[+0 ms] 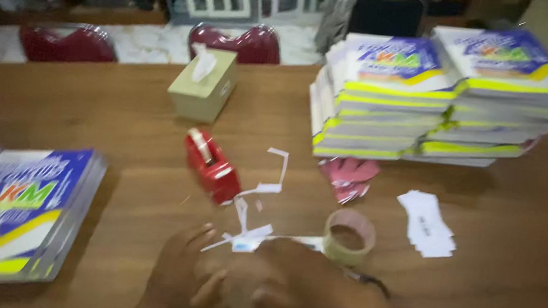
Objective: Labeling library books with identifying strips and barcode labels using tape and scissors.
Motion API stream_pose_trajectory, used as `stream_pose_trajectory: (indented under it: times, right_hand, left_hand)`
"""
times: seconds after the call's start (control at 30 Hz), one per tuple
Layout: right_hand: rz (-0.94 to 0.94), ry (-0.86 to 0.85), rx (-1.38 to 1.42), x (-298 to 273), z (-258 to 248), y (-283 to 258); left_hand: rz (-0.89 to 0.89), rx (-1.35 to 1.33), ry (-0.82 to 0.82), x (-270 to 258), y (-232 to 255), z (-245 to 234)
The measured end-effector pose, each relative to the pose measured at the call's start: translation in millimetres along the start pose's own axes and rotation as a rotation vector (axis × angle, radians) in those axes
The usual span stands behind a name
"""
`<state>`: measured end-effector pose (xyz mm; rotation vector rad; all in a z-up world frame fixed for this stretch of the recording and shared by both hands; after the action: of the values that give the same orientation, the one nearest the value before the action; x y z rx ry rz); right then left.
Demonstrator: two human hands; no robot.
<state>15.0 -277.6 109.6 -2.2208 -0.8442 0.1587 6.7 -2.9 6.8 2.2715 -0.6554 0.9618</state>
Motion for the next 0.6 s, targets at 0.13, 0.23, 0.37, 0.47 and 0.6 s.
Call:
stream_pose_trajectory:
  times: [0.13,0.23,0.37,0.47,0.6]
  right_hand:
    - [0.125,0.270,-0.233,21,-73,96]
    - [-0.071,0.519,-0.406,47,-126,135]
    - [0.053,0.648,-0.644,100,-175,177]
    - [0.132,0.675,-0.728,135,-203,195]
    - [0.177,0.669,-0.925,146,-199,228]
  left_hand:
    - [0.042,-0.111,-0.167,92,35,61]
    - [0.029,-0.223,-0.406,143,51,114]
    - [0.076,-0.279,-0.560,199,93,153]
    - [0.101,-0.328,-0.600,197,102,191]
    - [0.141,-0.487,-0.503,190,117,184]
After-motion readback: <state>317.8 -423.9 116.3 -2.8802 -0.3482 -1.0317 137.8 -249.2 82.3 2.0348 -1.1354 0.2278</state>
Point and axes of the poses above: each hand's wrist, its own x-axis towards the middle knuckle, its own z-axis out of the palm, y = z × x, the point moved 1 cm from there along x, towards the middle knuckle, and after that the axes turned 7 degrees about y, right-handed, at the moved point
